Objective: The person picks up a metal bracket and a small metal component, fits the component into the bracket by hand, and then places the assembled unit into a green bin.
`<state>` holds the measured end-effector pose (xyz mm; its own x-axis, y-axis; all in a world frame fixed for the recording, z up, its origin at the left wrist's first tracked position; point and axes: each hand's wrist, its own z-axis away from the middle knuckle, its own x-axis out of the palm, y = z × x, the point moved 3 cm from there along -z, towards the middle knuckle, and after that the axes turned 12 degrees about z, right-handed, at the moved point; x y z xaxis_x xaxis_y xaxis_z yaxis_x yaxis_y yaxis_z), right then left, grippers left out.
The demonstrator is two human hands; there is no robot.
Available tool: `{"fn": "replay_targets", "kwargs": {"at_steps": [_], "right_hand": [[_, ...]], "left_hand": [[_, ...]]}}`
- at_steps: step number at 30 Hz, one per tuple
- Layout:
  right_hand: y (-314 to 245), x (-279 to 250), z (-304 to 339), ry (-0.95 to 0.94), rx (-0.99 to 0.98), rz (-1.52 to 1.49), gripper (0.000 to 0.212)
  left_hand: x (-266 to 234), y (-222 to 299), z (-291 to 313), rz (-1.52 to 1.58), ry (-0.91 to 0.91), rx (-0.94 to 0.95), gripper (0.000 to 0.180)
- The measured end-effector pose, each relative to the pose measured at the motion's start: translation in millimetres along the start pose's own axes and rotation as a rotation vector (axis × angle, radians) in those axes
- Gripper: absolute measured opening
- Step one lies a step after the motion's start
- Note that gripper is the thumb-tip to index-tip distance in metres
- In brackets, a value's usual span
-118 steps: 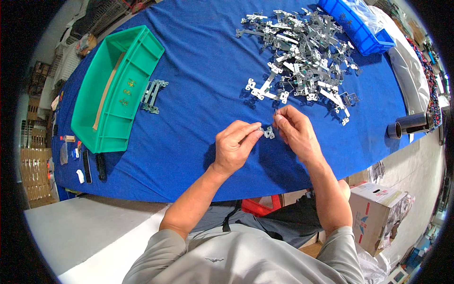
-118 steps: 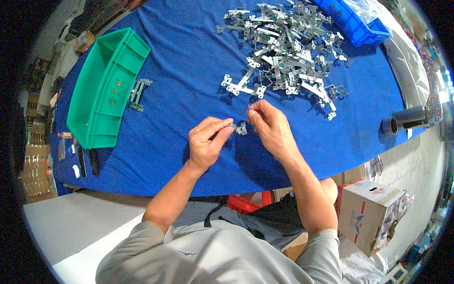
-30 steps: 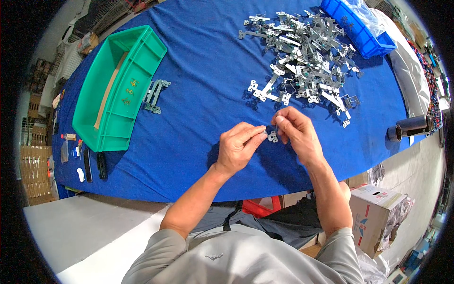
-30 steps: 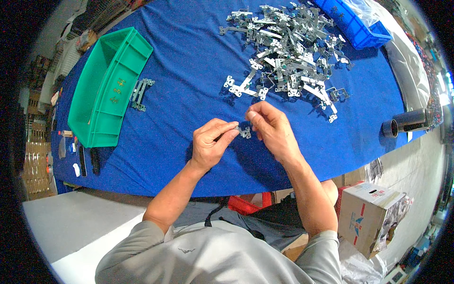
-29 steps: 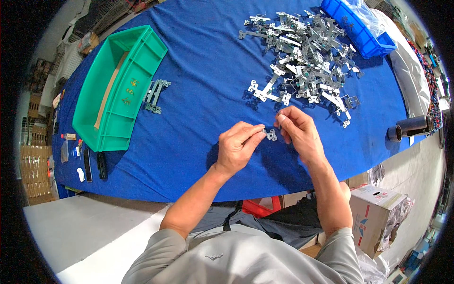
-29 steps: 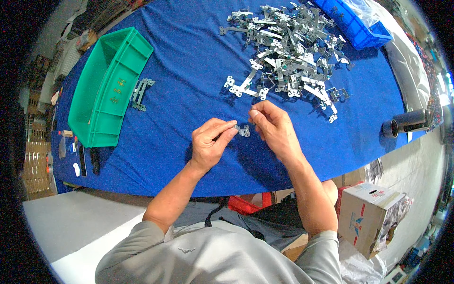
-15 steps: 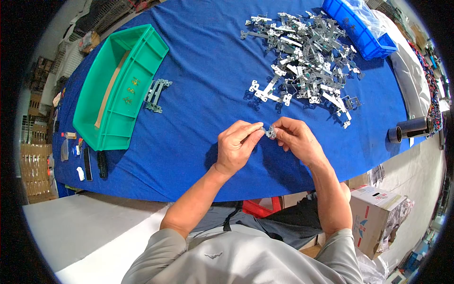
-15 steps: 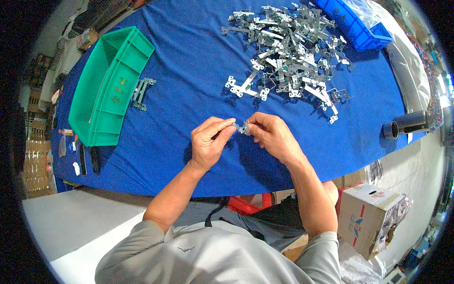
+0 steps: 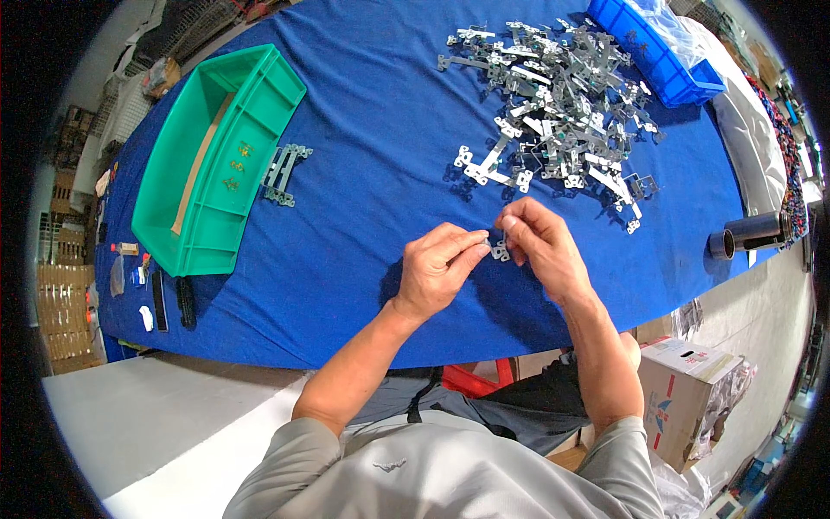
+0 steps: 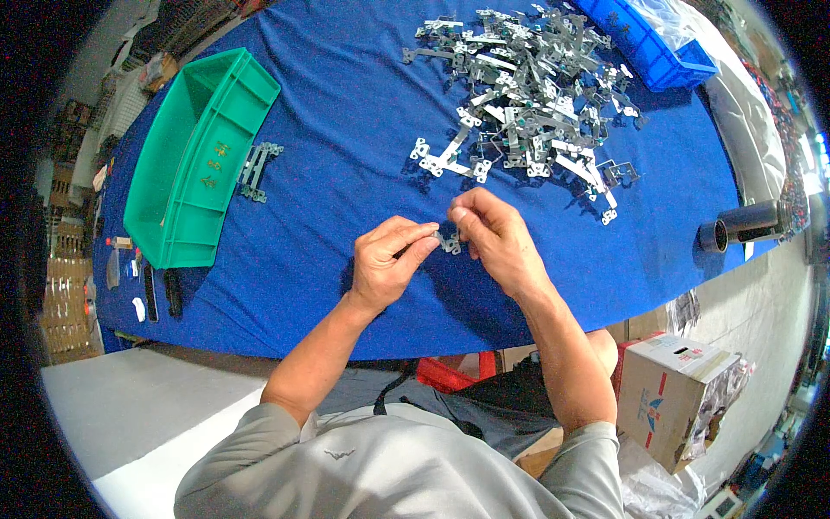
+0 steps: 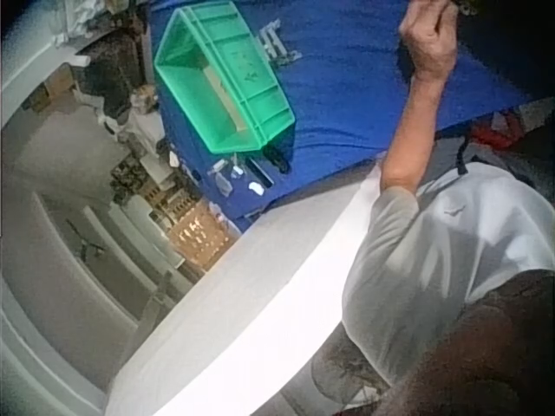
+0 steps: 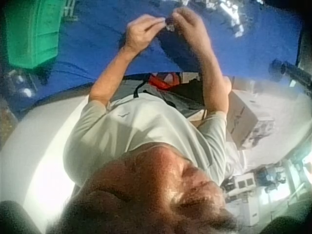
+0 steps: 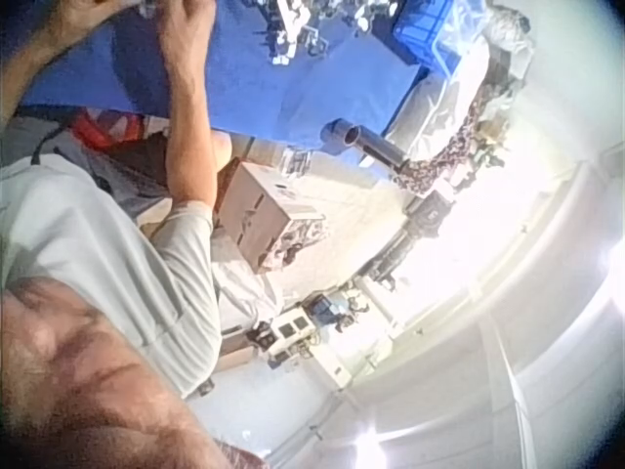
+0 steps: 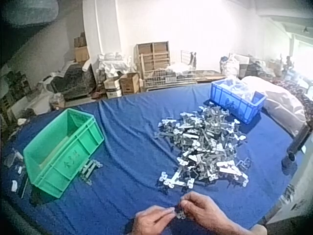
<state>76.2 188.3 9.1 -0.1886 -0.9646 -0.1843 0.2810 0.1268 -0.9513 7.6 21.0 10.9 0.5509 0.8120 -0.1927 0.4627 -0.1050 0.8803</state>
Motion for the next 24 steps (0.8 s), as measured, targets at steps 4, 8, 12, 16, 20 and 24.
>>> {"fn": "replay_targets", "kwargs": {"at_steps": [4, 8, 12, 16, 20, 24], "right_hand": [[-5, -10, 0, -0.038, 0.082, 0.116, 0.017], [-11, -3, 7, -0.147, 0.078, 0.193, 0.017], [-8, -4, 7, -0.167, 0.029, 0.209, 0.015], [-8, -4, 7, -0.139, 0.063, 0.218, 0.016], [-2, -4, 3, -0.140, 0.064, 0.042, 0.018], [-3, -3, 1, -0.153, 0.021, 0.010, 0.020]], "left_hand": [[-6, 1, 2, -0.038, 0.084, -0.008, 0.016], [-7, 1, 2, -0.046, 0.141, 0.006, 0.016], [-6, 4, 0, -0.030, 0.111, 0.001, 0.015], [-5, 3, -1, -0.030, 0.072, 0.005, 0.015], [-4, 0, 0, -0.017, 0.058, -0.007, 0.016], [-3, 1, 0, -0.012, 0.035, -0.008, 0.017]]}}
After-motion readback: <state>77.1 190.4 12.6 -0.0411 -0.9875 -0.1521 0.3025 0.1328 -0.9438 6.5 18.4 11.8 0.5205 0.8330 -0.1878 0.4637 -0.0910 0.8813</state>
